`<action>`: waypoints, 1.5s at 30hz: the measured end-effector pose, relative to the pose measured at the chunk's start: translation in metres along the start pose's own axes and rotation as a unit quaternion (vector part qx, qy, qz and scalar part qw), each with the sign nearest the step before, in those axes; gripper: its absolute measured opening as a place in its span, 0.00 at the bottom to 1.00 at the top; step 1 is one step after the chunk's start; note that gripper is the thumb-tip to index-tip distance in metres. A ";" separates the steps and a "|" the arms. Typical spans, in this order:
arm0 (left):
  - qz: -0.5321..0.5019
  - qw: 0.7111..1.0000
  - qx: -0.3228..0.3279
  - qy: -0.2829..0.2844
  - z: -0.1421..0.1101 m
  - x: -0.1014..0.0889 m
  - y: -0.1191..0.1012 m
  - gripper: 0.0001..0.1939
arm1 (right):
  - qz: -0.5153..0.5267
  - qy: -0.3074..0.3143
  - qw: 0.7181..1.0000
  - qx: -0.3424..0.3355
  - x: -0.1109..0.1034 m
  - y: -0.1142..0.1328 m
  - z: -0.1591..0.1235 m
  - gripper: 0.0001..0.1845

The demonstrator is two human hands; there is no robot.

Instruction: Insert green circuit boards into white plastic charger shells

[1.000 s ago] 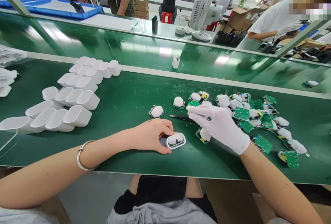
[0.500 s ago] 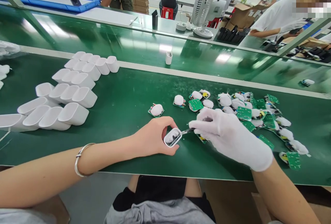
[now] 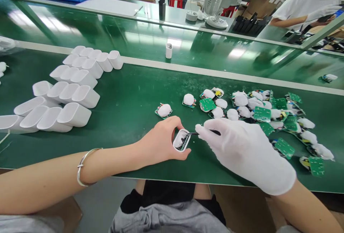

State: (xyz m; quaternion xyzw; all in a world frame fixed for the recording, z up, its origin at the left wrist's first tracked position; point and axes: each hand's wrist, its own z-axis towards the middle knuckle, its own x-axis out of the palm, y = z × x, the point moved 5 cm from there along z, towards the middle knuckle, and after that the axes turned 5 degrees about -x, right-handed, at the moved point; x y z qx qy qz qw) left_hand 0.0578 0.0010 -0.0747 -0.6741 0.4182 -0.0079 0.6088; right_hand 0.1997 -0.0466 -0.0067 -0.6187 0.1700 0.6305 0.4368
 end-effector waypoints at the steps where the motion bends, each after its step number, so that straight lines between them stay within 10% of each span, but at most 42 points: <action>1: 0.001 1.000 0.000 0.001 0.000 0.000 0.000 0.19 | 0.001 -0.002 1.000 0.001 0.000 0.000 0.000 0.14; 17: 0.006 1.000 -0.006 0.008 -0.001 -0.002 -0.002 0.19 | 0.008 -0.033 0.997 0.070 -0.003 -0.001 -0.001 0.12; 45: -0.034 0.989 0.069 0.127 0.009 -0.001 0.000 0.15 | 0.226 -0.010 0.973 -0.054 0.020 -0.010 0.011 0.20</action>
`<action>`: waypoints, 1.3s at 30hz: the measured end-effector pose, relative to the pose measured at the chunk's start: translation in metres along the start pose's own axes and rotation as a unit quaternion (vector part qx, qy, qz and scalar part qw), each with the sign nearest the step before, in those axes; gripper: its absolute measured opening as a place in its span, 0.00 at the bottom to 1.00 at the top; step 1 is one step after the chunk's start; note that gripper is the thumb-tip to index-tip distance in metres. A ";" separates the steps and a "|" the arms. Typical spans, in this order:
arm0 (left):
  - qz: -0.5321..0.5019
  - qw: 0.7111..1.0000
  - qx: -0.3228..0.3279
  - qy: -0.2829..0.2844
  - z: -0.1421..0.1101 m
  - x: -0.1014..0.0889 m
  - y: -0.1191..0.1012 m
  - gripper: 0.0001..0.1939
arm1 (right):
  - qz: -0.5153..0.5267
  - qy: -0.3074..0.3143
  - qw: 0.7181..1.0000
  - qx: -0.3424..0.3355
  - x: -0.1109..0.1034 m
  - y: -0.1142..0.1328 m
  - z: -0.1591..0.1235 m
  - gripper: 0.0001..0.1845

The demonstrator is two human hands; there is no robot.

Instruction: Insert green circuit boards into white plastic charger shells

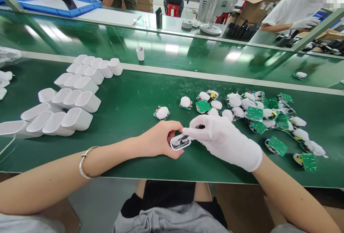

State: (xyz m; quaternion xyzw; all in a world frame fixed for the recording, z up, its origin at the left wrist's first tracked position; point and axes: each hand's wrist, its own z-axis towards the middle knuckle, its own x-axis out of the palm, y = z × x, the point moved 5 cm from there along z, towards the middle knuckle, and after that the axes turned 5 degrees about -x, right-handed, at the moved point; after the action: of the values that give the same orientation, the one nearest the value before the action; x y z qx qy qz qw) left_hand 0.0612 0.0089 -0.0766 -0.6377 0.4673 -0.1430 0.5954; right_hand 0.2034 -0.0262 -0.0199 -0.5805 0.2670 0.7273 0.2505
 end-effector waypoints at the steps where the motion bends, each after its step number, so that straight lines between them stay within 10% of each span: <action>1: 0.000 1.000 0.000 0.001 0.000 0.000 0.000 0.15 | 0.003 0.006 1.000 -0.003 0.001 0.001 0.001 0.19; 27: 0.009 1.000 -0.008 0.009 0.001 0.002 0.003 0.16 | 0.015 0.005 1.000 0.022 -0.004 0.000 -0.002 0.16; 32: 0.023 1.000 -0.008 0.006 0.000 0.002 0.001 0.18 | 0.103 -0.015 0.984 0.147 -0.007 -0.027 -0.013 0.12; 36: 0.095 0.995 0.009 0.008 -0.010 -0.012 -0.013 0.33 | -0.009 0.030 0.984 0.174 0.002 -0.027 -0.010 0.12; 39: 0.165 0.981 0.035 -0.100 -0.018 -0.043 -0.029 0.27 | 0.018 -0.012 0.997 0.074 0.004 -0.001 -0.001 0.15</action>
State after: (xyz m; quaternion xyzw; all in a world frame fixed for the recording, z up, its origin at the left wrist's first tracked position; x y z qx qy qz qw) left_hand 0.0381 0.0261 -0.0299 -0.5415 0.4988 0.0052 0.6768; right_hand 0.2043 -0.0257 -0.0246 -0.5468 0.3276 0.7169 0.2823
